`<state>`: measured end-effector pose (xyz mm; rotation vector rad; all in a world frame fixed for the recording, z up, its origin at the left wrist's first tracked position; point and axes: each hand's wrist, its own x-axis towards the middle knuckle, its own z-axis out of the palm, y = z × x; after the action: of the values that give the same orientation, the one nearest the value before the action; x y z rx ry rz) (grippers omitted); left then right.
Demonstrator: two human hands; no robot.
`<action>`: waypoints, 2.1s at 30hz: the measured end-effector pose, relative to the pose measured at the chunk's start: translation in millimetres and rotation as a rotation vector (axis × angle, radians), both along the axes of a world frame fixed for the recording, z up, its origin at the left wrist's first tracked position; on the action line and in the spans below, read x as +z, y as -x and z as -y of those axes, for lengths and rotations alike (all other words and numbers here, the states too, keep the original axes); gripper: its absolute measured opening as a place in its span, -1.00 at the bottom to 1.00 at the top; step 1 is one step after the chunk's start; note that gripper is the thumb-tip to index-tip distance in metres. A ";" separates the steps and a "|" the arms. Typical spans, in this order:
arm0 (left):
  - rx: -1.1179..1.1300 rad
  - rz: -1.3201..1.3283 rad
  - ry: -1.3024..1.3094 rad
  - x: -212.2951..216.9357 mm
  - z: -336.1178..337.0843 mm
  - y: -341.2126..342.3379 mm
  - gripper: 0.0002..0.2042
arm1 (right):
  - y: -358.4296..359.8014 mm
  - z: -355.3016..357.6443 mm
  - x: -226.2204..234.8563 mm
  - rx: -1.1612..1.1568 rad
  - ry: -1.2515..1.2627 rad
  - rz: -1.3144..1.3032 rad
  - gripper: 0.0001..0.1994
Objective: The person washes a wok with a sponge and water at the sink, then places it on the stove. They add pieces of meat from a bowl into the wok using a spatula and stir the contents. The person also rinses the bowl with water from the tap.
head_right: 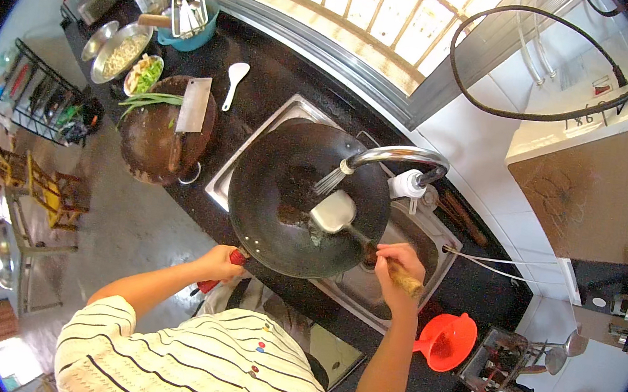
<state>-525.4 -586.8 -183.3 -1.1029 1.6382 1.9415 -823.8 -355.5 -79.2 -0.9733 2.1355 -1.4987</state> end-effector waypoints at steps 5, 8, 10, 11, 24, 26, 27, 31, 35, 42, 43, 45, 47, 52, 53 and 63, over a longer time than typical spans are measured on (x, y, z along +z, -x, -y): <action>-0.055 0.015 0.054 5.5 4.5 -4.4 -0.87 | -14.8 43.2 -40.8 -0.014 0.067 -0.155 -0.90; -0.071 0.022 0.119 11.9 9.0 -4.3 -0.87 | -32.3 54.1 -66.0 -0.062 0.234 0.412 -0.91; -0.052 0.030 0.157 12.1 11.1 -6.9 -0.86 | -32.7 47.4 -64.8 -0.035 0.213 0.608 -0.90; -0.046 0.037 0.183 14.0 13.2 -6.9 -0.85 | -29.3 38.6 -65.7 -0.045 0.198 0.621 -0.90; -0.145 -0.039 1.104 16.6 69.9 -17.5 -0.77 | 94.4 -32.7 -184.2 -0.810 0.463 1.209 -0.73; -0.126 -0.037 1.225 25.7 73.5 -16.2 -0.75 | 111.9 -27.7 -204.6 -0.799 0.484 1.242 -0.75; -0.115 -0.035 1.285 30.5 75.2 -16.5 -0.74 | 120.2 -25.1 -214.7 -0.792 0.494 1.260 -0.76; -0.024 -0.067 1.376 41.5 72.3 -15.6 -0.71 | 141.9 -16.6 -223.1 -0.740 0.548 1.266 -0.76; 0.028 -0.035 1.352 45.2 65.8 -17.0 -0.72 | 145.4 -21.0 -215.1 -0.715 0.585 1.267 -0.66; 0.083 -0.002 1.289 47.1 46.8 -26.2 -0.77 | 146.3 -32.3 -209.4 -0.580 0.599 1.318 -0.63; 0.099 0.001 1.268 48.3 44.0 -25.9 -0.78 | 147.4 -31.8 -212.4 -0.600 0.609 1.337 -0.63; 0.128 0.030 1.225 51.1 38.6 -22.3 -0.80 | 151.9 -32.3 -220.2 -0.617 0.653 1.366 -0.64; 0.127 0.032 1.212 48.6 35.2 -25.9 -0.81 | 152.4 -29.1 -226.5 -0.607 0.722 1.399 -0.67; 0.199 0.022 1.188 51.9 21.2 -32.5 -0.81 | 149.9 -20.4 -223.9 -0.595 0.734 1.395 -0.73; 0.209 0.042 1.166 54.6 17.2 -34.4 -0.81 | 147.7 -20.1 -219.7 -0.581 0.729 1.388 -0.74; 0.229 0.011 1.097 55.7 30.2 -48.1 -0.76 | 164.0 -6.1 -195.3 -0.672 0.708 1.242 -0.82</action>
<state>-477.4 -617.0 -127.6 -1.6834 2.7478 1.0185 -987.7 -349.4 -274.6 0.6046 0.9873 -2.3062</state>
